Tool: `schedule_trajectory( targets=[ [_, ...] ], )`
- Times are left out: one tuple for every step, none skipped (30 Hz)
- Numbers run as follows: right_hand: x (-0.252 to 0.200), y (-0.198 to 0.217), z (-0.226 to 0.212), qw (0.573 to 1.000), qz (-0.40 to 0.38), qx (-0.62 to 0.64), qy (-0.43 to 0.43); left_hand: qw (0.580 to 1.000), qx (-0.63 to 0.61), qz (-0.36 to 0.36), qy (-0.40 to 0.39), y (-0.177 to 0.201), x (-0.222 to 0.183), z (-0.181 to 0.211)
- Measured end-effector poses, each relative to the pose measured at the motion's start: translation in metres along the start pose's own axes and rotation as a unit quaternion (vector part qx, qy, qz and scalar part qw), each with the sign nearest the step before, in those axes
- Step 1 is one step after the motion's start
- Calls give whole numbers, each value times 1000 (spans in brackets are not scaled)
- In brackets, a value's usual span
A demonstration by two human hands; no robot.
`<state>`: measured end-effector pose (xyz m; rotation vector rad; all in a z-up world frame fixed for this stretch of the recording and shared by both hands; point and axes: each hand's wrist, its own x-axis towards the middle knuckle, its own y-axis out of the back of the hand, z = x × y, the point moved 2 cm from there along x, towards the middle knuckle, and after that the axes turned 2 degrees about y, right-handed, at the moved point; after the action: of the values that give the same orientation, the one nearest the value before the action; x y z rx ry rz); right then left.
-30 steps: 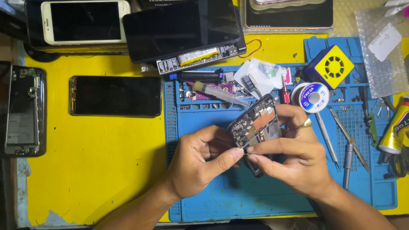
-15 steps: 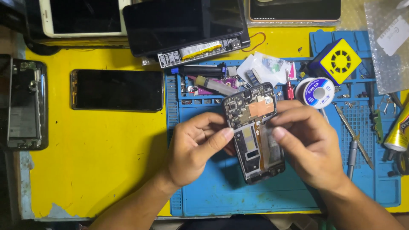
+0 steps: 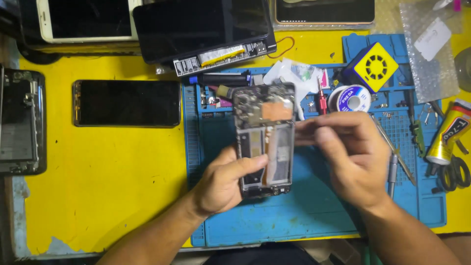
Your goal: Cleaning internal components with a brush and assembling the frame of a smartphone.
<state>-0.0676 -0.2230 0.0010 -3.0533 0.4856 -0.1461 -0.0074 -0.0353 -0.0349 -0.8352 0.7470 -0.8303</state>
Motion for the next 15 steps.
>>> schedule_trajectory(
  targets=[
    [2, 0, -13, 987, 30, -142, 73, 999, -30, 16, -3, -1, 1, 4],
    [5, 18, -6, 986, 31, -144, 73, 999, -31, 14, -3, -2, 1, 11],
    [7, 38, -2, 981, 68, -121, 139, 998, -46, -23, -22, -4, 1, 19],
    [7, 58, 2, 968, 110, -97, 203, 995, -61, -63, -38, -5, 2, 26],
    [3, 80, 6, 967, 114, -102, 204, 995, -63, -67, -34, -3, 2, 27],
    [2, 104, 10, 974, 143, -91, 153, 995, -79, -55, -38, -1, 2, 28],
    [0, 127, 14, 977, 172, -78, 102, 994, -96, -42, -43, 2, 2, 30],
    [0, 126, 8, 976, 173, -80, 105, 993, -96, -45, -43, 2, 2, 30],
    [-1, 126, 2, 968, 193, -134, 85, 993, -97, -46, -49, 3, 1, 30],
    [-2, 127, -5, 956, 212, -191, 62, 992, -102, -48, -53, 4, 1, 28],
    [-2, 123, -3, 955, 213, -196, 62, 992, -105, -50, -52, 4, -4, 32],
    [-5, 123, -7, 957, 199, -186, 98, 989, -128, -58, -50, 3, -3, 32],
    [-8, 123, -10, 958, 184, -176, 134, 985, -150, -65, -46, 2, -2, 33],
    [-9, 113, -24, 953, 193, -193, 134, 983, -160, -78, -35, -1, -2, 33],
    [-7, 100, -37, 932, 167, -295, 125, 986, -144, -64, -51, -2, -3, 34]
  ],
)
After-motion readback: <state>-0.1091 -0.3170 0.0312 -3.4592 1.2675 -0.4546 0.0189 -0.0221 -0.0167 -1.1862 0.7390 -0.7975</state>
